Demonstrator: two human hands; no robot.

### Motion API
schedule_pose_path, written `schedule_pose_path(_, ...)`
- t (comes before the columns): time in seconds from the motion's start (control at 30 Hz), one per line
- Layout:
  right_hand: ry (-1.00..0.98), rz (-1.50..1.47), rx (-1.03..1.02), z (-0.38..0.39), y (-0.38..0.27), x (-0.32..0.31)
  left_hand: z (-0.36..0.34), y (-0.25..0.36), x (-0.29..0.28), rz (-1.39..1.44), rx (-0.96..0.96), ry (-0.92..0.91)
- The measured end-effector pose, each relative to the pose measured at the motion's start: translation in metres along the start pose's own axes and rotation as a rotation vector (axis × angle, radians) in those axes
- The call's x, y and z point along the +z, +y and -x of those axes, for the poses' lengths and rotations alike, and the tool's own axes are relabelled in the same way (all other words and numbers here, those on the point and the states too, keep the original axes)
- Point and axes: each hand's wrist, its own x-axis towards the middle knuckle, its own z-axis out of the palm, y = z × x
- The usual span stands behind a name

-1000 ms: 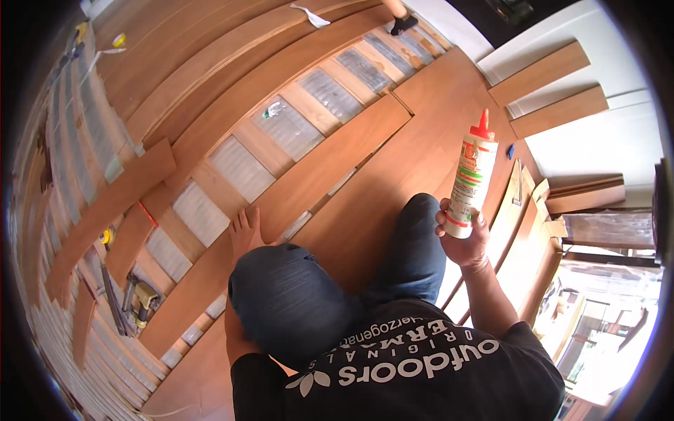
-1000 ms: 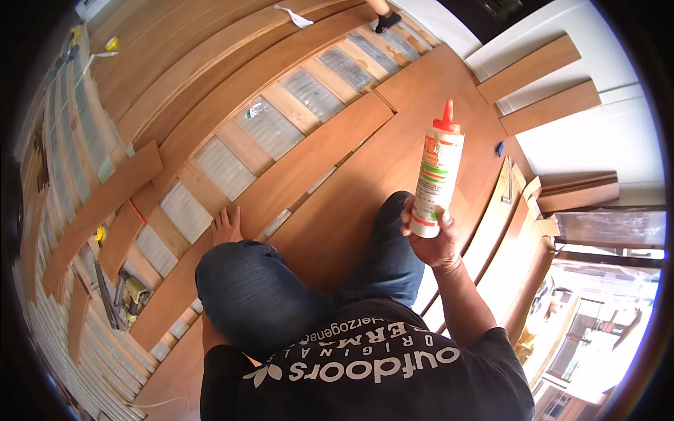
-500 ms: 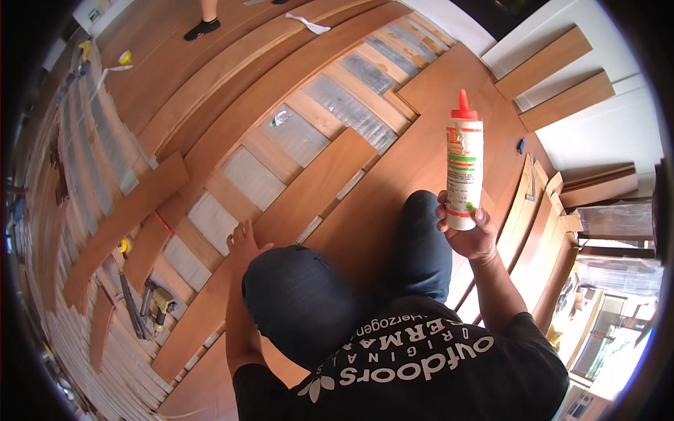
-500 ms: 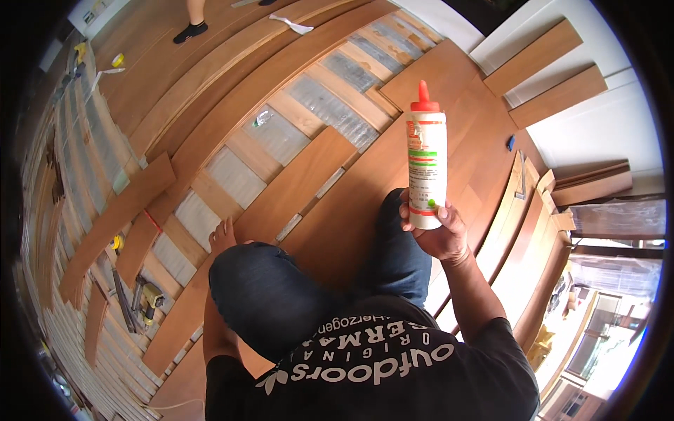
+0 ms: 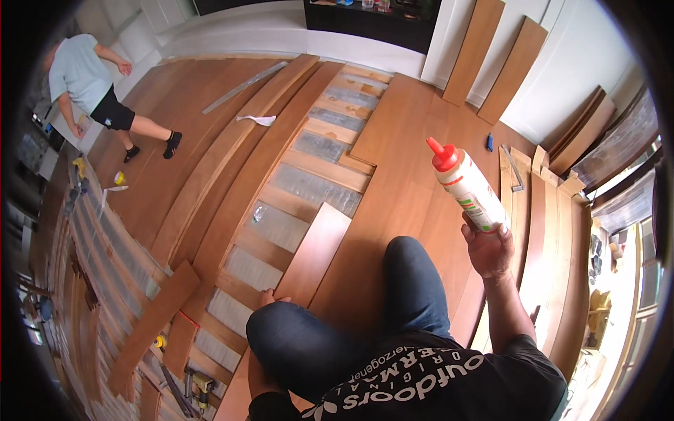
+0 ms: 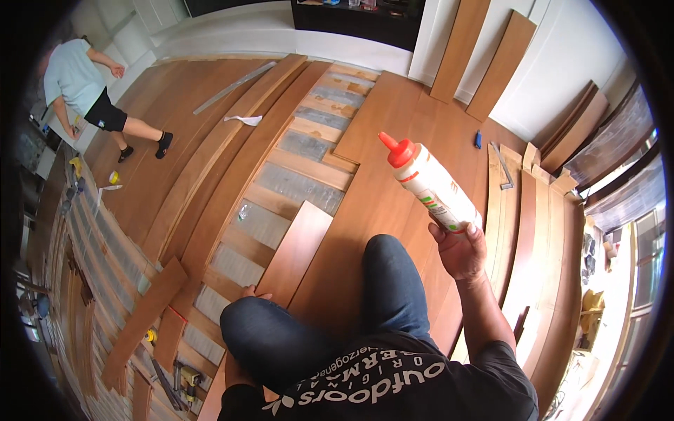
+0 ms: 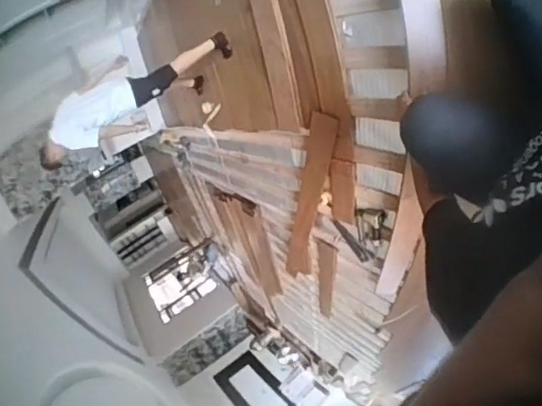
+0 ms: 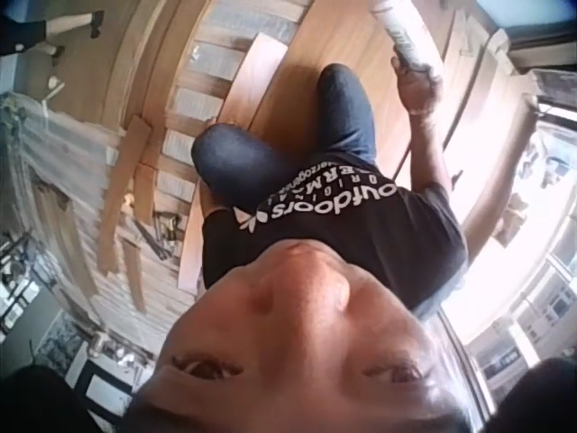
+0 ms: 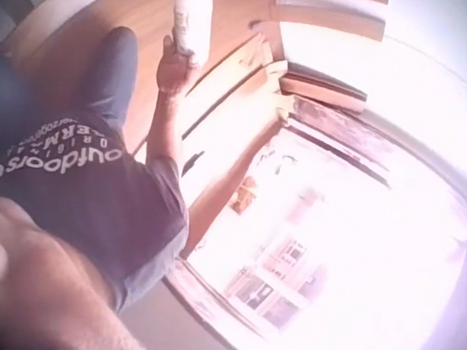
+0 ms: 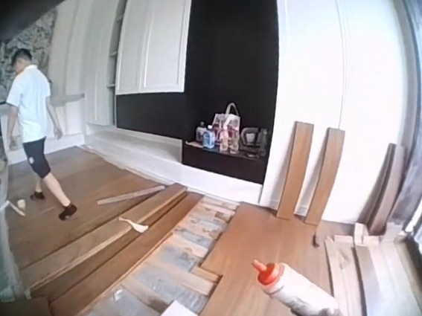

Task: The person installs laminate wood flooring planks by applying glue to the edges, fitting them together, and securing them with a nail gun and hammer.

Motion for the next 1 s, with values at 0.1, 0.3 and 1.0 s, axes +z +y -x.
schedule_pose_path(0.1,0.051,-0.211,-0.106,-0.013,-0.007,-0.014,0.019,0.015,-0.012,-0.019,0.045,0.054)
schedule_pose_path(0.3,0.138,-0.332,-0.043,-0.032,-0.014,-0.024,0.095,0.033,-0.085,0.256,0.001,0.349)
schedule_pose_path(1.0,-0.128,-0.256,0.224,-0.077,0.008,-0.004,0.275,0.094,-0.153,0.307,0.159,0.470)
